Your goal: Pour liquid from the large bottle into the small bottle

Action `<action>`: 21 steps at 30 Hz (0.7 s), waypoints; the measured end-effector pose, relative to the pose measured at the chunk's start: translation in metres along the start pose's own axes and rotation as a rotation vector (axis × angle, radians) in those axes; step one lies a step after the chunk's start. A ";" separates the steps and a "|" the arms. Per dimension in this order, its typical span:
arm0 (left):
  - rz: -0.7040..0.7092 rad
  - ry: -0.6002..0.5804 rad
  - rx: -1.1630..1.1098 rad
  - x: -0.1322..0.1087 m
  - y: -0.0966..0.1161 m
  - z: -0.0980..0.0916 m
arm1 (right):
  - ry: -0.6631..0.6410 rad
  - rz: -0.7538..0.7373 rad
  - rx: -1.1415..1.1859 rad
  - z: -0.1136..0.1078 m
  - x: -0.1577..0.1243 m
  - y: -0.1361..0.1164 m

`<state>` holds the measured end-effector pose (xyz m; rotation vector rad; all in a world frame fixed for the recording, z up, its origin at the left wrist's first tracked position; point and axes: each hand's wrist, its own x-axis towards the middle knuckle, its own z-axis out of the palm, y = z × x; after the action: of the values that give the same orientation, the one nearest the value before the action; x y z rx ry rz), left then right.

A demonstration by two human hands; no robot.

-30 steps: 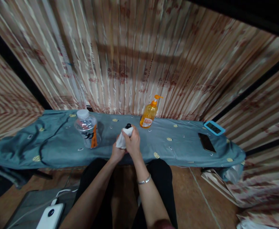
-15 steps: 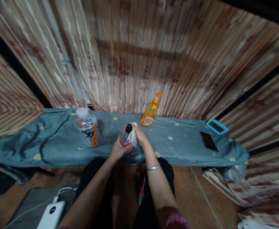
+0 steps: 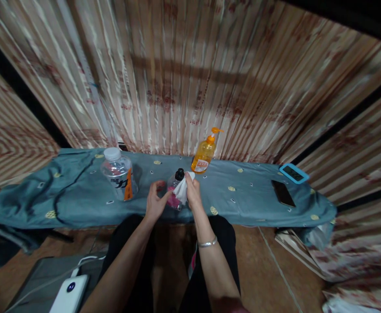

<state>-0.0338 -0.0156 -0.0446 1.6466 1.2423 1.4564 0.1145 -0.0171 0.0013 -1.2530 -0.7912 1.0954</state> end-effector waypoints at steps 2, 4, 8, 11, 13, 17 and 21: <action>0.093 -0.065 0.025 -0.007 -0.003 0.002 | 0.060 -0.040 0.013 0.001 -0.003 0.005; 0.194 -0.110 0.068 -0.014 -0.007 0.006 | 0.070 -0.063 0.022 0.004 -0.003 0.005; 0.243 -0.105 0.137 -0.020 -0.014 0.015 | -0.058 -0.028 0.039 0.007 0.008 -0.013; 0.252 -0.094 0.129 -0.019 -0.016 0.018 | -0.222 0.054 0.044 0.007 0.021 -0.031; 0.257 -0.103 0.122 -0.018 -0.015 0.018 | -0.320 0.126 0.038 0.008 0.029 -0.038; 0.246 -0.144 0.097 -0.018 -0.012 0.018 | -0.431 0.238 0.031 0.012 0.042 -0.035; 0.197 -0.167 0.032 -0.020 -0.012 0.020 | -0.424 0.270 0.048 0.016 0.041 -0.015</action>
<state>-0.0163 -0.0268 -0.0673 1.9153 1.0404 1.3851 0.1154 0.0273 0.0151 -1.1216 -0.9203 1.6239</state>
